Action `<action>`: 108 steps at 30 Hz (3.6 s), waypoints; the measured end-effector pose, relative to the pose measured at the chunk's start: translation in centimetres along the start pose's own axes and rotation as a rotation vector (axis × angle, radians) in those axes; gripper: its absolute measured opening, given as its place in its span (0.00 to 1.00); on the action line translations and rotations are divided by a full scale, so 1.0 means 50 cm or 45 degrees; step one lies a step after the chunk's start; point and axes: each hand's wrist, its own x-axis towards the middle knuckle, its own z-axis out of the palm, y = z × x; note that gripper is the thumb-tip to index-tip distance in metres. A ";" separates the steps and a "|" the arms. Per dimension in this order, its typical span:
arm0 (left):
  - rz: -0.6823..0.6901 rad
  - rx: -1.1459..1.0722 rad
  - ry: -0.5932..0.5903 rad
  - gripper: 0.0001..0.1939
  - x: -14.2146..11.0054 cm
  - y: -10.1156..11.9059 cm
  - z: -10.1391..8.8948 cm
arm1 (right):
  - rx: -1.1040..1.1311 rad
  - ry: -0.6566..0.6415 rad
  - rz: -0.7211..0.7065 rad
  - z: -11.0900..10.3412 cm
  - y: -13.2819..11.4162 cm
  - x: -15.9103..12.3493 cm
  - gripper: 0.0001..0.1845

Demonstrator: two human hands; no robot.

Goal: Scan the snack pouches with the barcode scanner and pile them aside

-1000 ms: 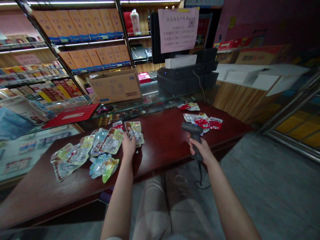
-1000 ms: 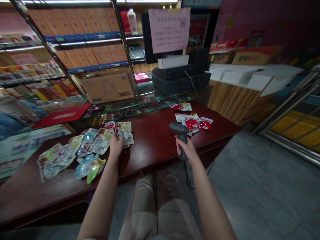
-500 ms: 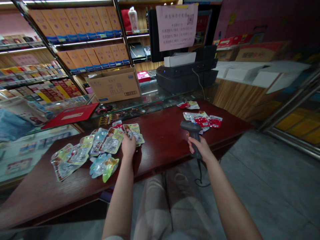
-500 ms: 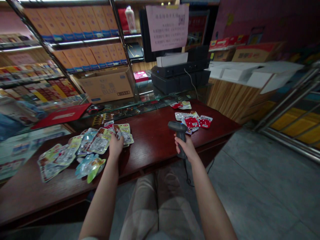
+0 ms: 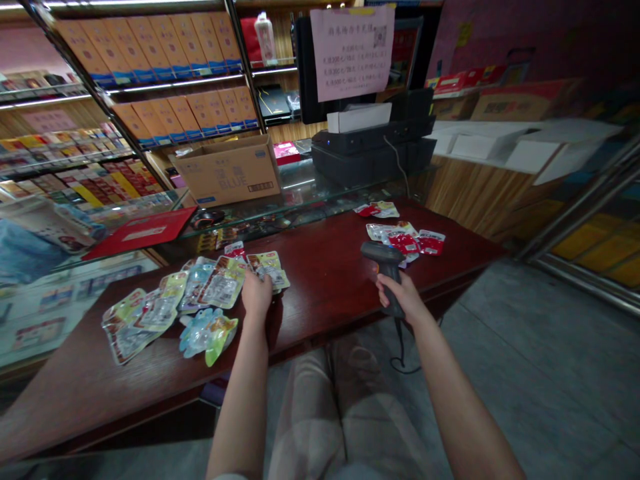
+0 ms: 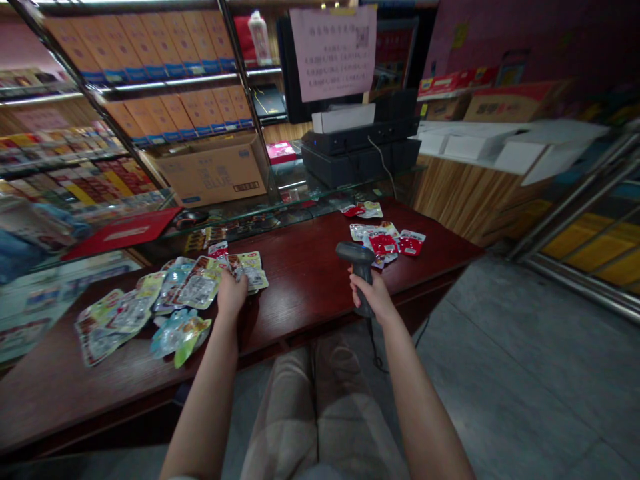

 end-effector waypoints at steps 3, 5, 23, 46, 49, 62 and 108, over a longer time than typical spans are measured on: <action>0.077 0.022 0.063 0.27 -0.001 -0.003 0.003 | 0.000 -0.002 0.013 0.001 -0.004 -0.002 0.24; 0.130 0.097 0.131 0.29 -0.004 -0.002 0.003 | -0.003 -0.008 0.015 0.001 -0.005 -0.003 0.24; 0.569 0.278 0.269 0.18 -0.096 0.143 0.013 | 0.262 0.025 -0.072 -0.030 -0.002 -0.038 0.24; 0.633 0.154 -0.643 0.31 -0.165 0.498 0.351 | 0.181 0.381 -0.193 -0.204 -0.020 -0.077 0.28; 0.600 0.111 -0.629 0.30 -0.165 0.491 0.367 | 0.167 0.399 -0.180 -0.211 -0.013 -0.080 0.28; 0.224 -0.809 -0.691 0.12 -0.094 0.429 0.449 | 0.207 0.302 -0.156 -0.171 -0.015 -0.012 0.24; 0.194 -1.377 -0.188 0.14 0.066 0.174 0.166 | 0.461 -0.485 0.175 0.109 0.029 0.070 0.24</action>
